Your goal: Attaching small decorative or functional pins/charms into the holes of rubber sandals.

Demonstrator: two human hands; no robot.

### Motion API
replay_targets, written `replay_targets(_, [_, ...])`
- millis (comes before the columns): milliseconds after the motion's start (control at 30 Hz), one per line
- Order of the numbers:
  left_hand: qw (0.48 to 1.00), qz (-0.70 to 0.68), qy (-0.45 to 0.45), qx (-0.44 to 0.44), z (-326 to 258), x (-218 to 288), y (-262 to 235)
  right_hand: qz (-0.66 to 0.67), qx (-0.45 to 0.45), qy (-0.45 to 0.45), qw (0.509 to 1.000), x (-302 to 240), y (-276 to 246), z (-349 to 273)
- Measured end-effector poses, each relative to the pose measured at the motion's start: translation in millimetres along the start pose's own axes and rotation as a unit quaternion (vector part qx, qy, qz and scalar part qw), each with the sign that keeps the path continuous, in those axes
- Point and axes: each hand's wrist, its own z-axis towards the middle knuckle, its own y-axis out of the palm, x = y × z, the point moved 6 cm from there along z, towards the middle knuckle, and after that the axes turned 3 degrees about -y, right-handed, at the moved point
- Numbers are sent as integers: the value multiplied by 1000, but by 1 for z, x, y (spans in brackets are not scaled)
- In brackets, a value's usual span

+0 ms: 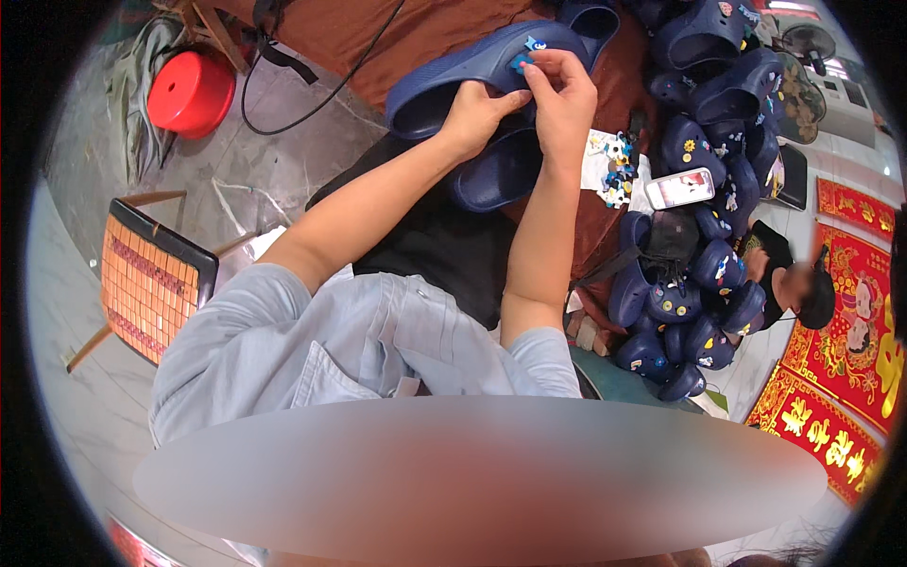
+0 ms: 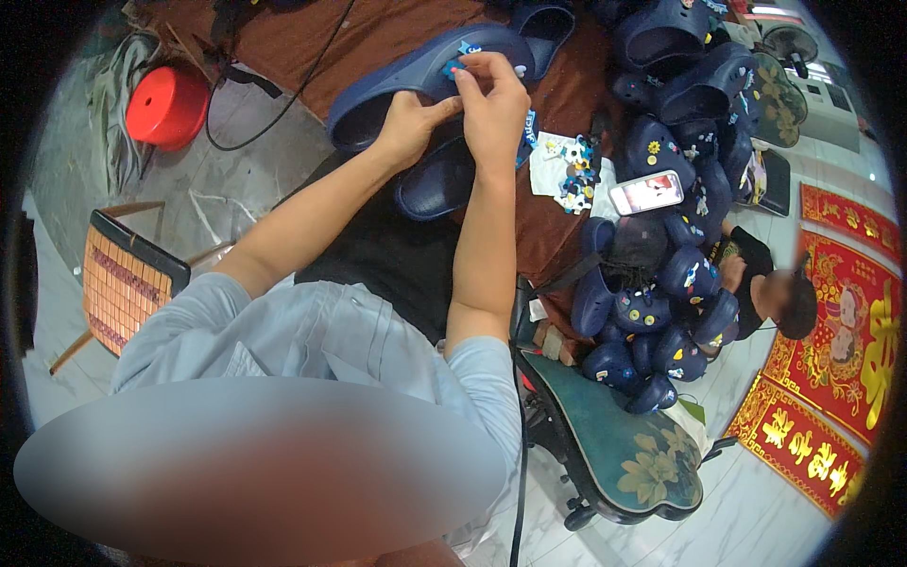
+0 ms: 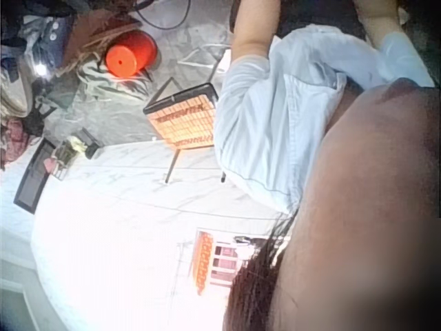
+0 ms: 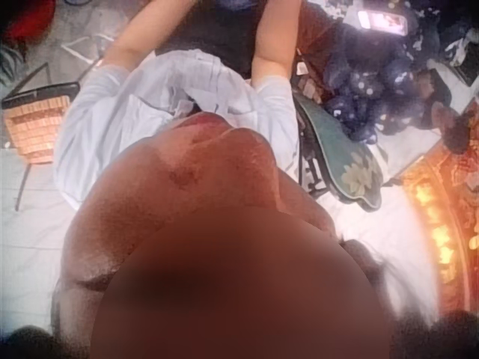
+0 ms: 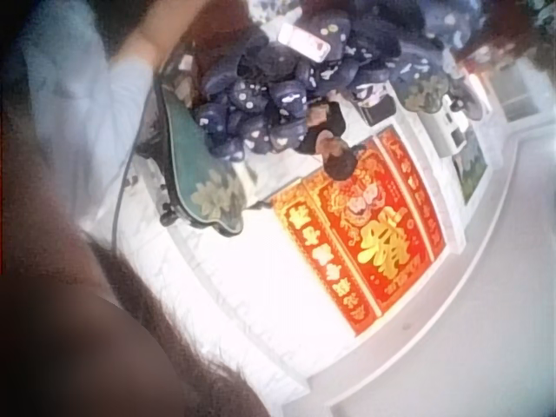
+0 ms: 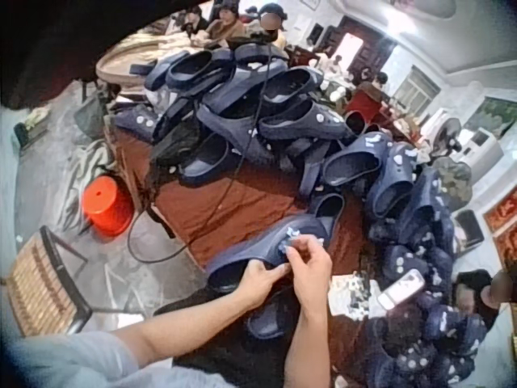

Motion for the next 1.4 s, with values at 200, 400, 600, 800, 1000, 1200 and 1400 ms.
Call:
replay_targets(200, [994,104,-22,41,4,-7,-12,-118,21,2,993,0,3,-6])
replay_targets(400, [998,59,-28,10,10,-4,-4,-252,86,-164,950,2,1,-6])
replay_targets(600, [998,66,-20,-12,17,-16,-21,-396,45,-235,887,-12,13,-18])
replay_targets(800, [990,143,-10,14,17,-13,-24,-502,-41,-271,820,-18,29,-23])
replay_targets(1000, [982,184,35,-3,16,-4,-17,-523,-84,-273,803,-18,39,-12])
replay_targets(1200, [993,108,54,-15,16,1,-9,-542,-113,-254,793,-5,47,-3])
replay_targets(1400, [989,142,17,-39,34,-23,-43,-520,-136,-253,805,-5,50,6])
